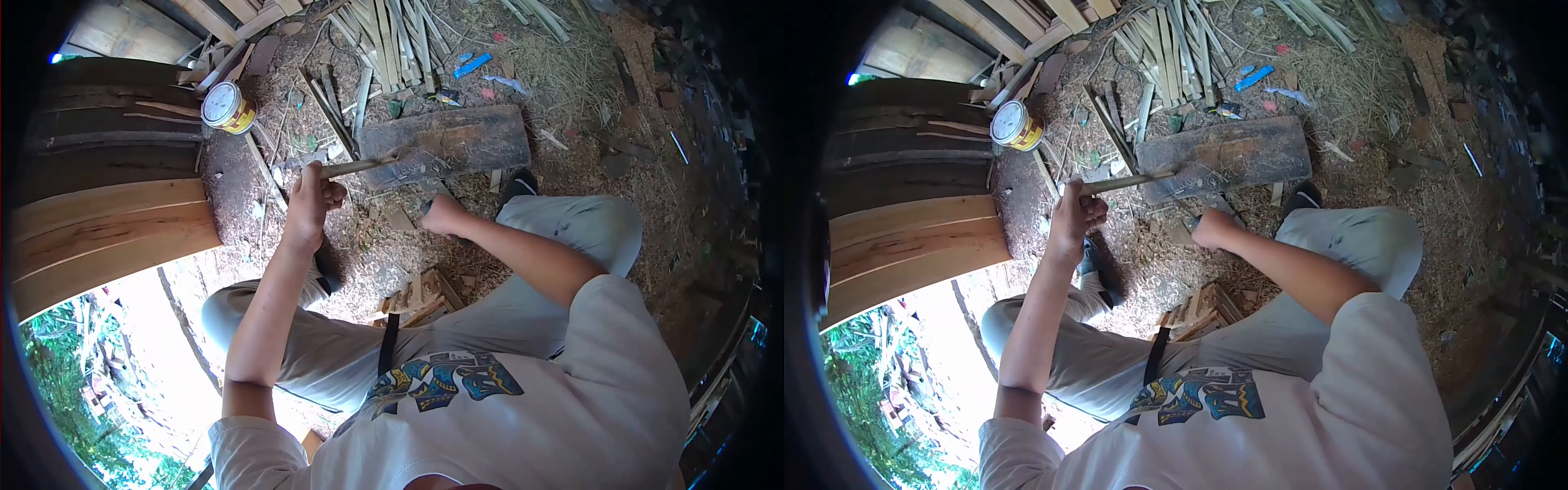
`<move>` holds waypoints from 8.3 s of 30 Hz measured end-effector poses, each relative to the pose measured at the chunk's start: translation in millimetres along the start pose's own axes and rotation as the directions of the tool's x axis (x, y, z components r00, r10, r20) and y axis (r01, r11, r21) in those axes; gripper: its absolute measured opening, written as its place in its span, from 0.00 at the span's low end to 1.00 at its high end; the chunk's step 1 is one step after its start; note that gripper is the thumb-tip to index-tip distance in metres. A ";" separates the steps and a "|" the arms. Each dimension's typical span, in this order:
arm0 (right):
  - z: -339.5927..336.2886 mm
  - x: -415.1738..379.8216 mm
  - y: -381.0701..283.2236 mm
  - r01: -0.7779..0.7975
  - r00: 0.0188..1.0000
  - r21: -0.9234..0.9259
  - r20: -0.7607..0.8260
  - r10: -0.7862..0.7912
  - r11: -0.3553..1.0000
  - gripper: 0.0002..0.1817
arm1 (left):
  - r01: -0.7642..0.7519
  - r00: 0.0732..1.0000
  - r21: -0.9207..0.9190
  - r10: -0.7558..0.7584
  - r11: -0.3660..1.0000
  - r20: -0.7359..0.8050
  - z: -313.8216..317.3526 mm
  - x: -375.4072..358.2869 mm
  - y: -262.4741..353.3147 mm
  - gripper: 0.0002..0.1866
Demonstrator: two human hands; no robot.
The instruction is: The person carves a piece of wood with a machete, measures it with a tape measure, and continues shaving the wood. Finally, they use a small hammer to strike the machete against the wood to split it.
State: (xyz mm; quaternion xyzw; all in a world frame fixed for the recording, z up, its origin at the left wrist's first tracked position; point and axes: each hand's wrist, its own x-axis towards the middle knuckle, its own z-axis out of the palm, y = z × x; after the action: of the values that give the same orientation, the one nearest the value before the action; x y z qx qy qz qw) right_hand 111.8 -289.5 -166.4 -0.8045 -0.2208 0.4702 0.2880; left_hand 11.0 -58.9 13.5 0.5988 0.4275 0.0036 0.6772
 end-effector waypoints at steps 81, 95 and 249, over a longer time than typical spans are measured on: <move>31.8 -1.2 32.0 0.025 0.999 0.596 0.003 -0.033 0.803 0.20 | -0.480 0.776 0.866 0.529 0.143 0.343 23.3 -35.0 12.6 0.17; 1.4 -22.1 -63.9 0.018 0.998 0.678 -0.055 0.027 0.735 0.23 | -0.521 0.612 0.853 0.704 0.016 0.360 -6.5 -13.2 43.1 0.07; -119.3 56.9 17.7 -0.366 0.865 -0.439 -0.485 0.127 0.820 0.28 | -0.113 0.972 -0.059 0.122 0.992 0.201 -104.4 -36.2 -20.2 0.22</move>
State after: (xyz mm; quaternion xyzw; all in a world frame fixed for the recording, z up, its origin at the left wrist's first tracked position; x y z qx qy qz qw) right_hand 244.9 -297.5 -167.3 -0.9578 -0.1601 0.2359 0.0377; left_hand -83.1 1.1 26.5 0.6042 0.3192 -0.0077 0.7301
